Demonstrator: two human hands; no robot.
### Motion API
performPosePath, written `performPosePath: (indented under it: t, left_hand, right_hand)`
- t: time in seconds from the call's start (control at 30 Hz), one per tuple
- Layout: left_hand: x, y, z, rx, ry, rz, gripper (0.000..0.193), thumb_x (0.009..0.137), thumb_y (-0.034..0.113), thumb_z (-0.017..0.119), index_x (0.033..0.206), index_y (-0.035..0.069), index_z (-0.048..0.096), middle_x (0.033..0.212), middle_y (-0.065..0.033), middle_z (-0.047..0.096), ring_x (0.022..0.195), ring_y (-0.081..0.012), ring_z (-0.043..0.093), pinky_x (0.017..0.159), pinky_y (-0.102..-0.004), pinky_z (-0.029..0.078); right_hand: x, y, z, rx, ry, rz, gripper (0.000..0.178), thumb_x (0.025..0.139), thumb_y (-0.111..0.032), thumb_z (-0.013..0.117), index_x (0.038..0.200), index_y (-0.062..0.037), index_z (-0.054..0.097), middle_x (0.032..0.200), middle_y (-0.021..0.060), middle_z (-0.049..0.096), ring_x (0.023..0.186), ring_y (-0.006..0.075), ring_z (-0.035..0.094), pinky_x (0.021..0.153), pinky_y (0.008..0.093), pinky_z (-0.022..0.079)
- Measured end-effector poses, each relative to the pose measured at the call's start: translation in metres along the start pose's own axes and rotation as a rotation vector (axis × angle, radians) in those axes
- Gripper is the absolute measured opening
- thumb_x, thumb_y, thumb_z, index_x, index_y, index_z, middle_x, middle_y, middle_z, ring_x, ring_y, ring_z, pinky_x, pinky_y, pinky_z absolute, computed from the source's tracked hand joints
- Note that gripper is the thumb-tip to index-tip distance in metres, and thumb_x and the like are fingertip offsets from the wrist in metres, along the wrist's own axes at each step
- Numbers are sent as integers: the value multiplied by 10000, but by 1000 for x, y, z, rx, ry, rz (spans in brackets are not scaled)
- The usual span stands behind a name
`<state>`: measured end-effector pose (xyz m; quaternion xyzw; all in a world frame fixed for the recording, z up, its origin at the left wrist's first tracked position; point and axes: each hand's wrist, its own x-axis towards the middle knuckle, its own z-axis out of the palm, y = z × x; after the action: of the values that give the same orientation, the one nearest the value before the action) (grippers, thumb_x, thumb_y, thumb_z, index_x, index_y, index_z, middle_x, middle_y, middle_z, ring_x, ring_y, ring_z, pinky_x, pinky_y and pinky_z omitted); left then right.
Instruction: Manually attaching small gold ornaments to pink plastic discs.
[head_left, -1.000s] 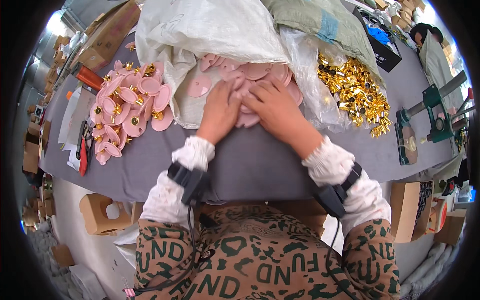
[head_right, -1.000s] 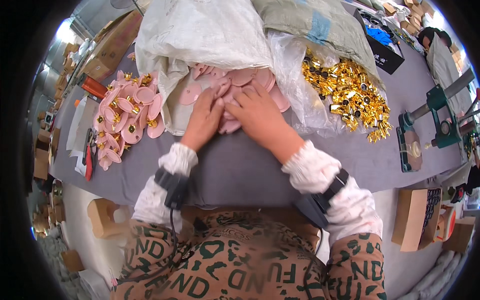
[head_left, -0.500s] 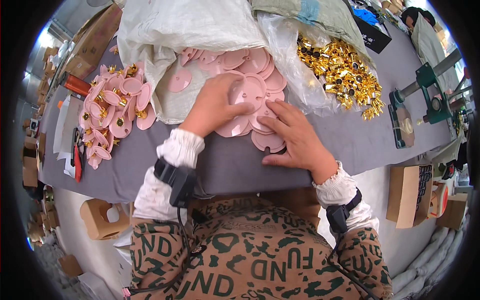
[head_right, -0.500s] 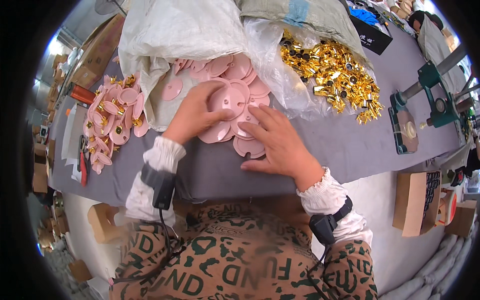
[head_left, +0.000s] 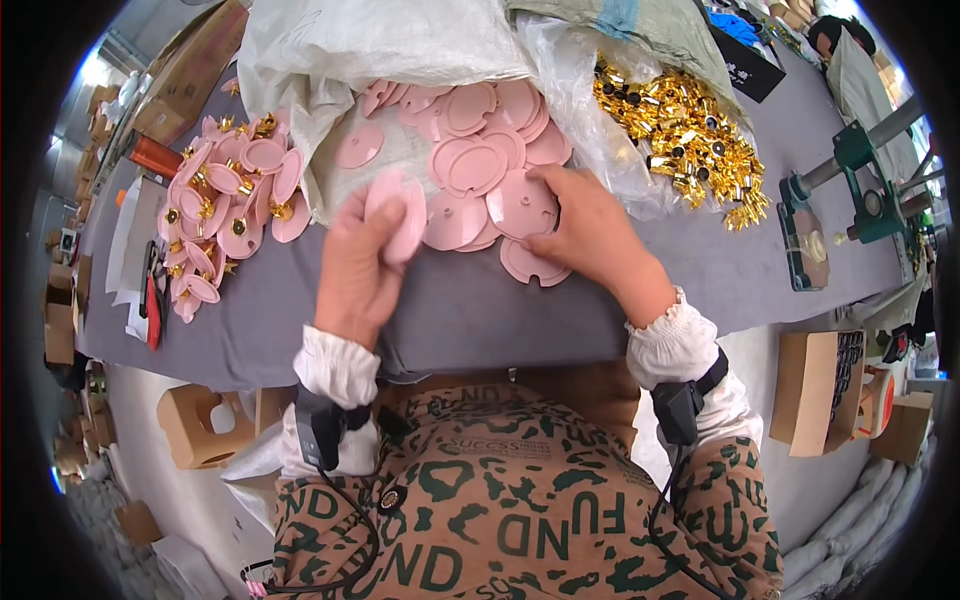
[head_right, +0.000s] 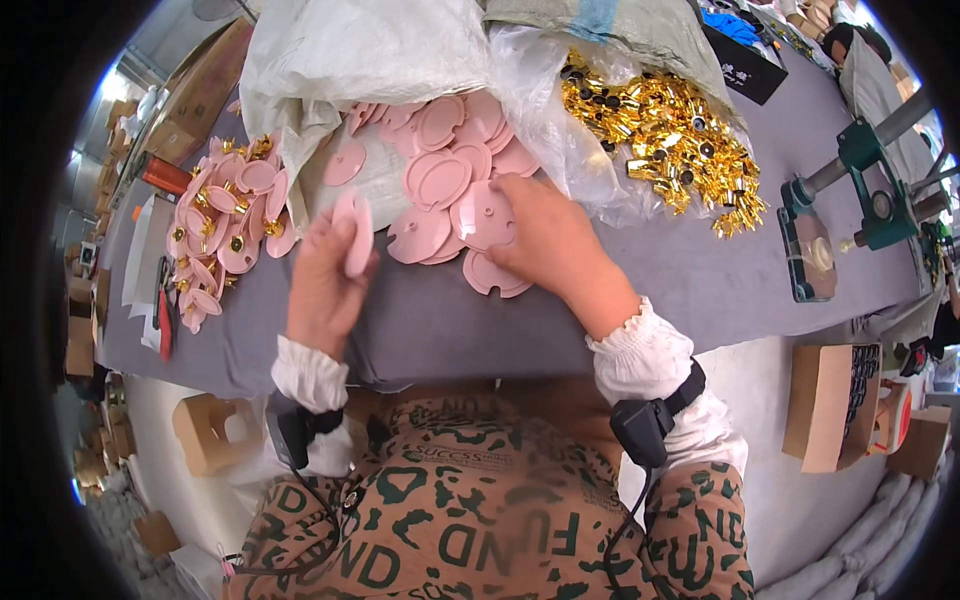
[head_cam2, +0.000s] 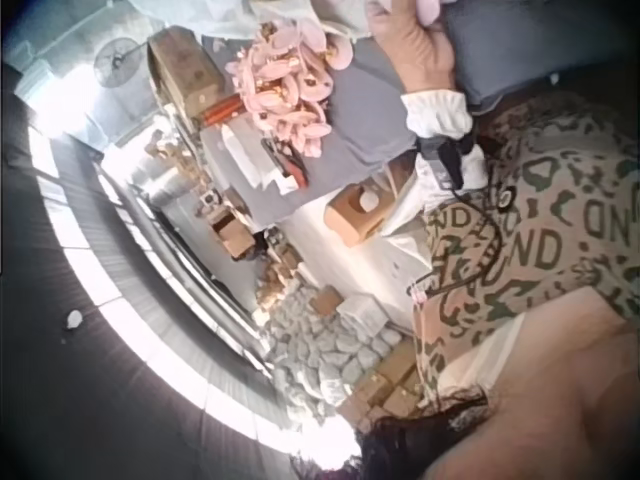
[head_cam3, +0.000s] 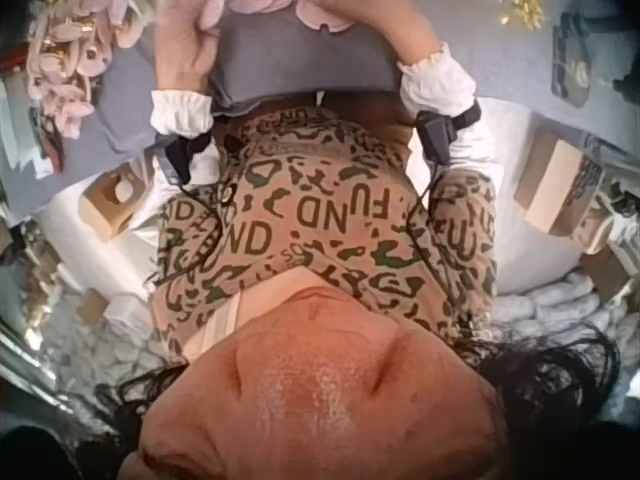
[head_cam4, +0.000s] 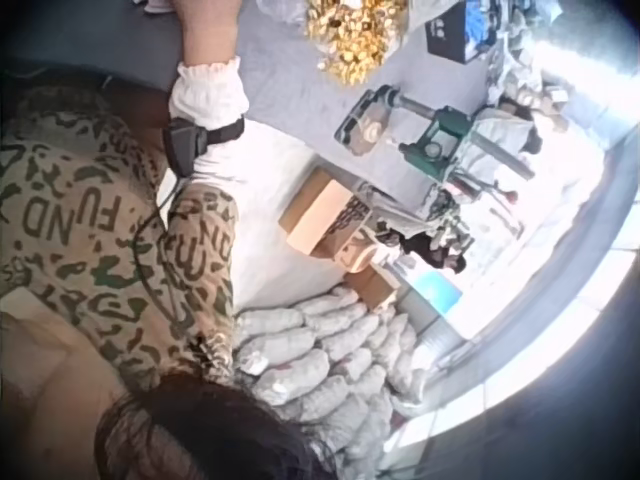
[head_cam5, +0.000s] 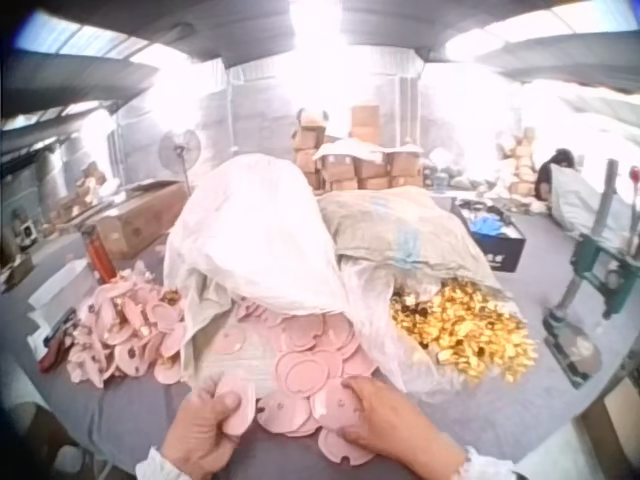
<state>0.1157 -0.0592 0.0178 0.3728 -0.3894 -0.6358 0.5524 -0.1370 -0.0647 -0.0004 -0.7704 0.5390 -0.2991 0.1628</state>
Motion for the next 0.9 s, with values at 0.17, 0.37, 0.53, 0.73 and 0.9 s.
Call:
performPosePath:
  t: [0.17,0.37,0.53,0.73,0.9]
  left_hand:
    - [-41,-29,-11,-383,-1,-180,382,884,157,682,1210,52,513,1127,-103,614,1012,-225,639,865,-358,560]
    - [-56,-40,-16,-460,89,-211,305,931,101,598,1210,26,500,1281,-169,563,1171,-357,572,964,-463,517]
    - [-58,-39,-18,-456,98,-219,340,910,82,589,1224,8,481,1328,-193,519,1205,-384,540,985,-494,494]
    - [-60,-27,-14,-551,54,-230,347,922,111,551,1242,14,457,1306,-190,519,1212,-357,528,991,-536,469]
    - [-59,-37,-10,-617,-2,-277,396,1017,341,427,1295,59,427,1263,-143,536,1162,-287,555,963,-542,476]
  right_hand:
    - [6,1,-2,-215,5,-79,599,635,-248,770,1165,-22,607,1089,153,654,1008,330,588,884,397,492]
    - [2,-16,0,-291,44,-19,628,633,-299,790,1153,-1,605,1042,153,663,982,335,594,854,404,496]
    - [10,-20,11,-364,20,13,654,622,-345,812,1146,-13,605,1000,159,663,944,337,608,808,414,504]
    - [-8,-45,-5,-139,99,100,651,632,-298,832,1179,-37,593,1055,151,653,1002,334,609,849,399,503]
    - [-13,-96,30,40,-15,-395,708,588,-216,864,1214,-40,585,1185,137,622,1114,337,568,956,419,459]
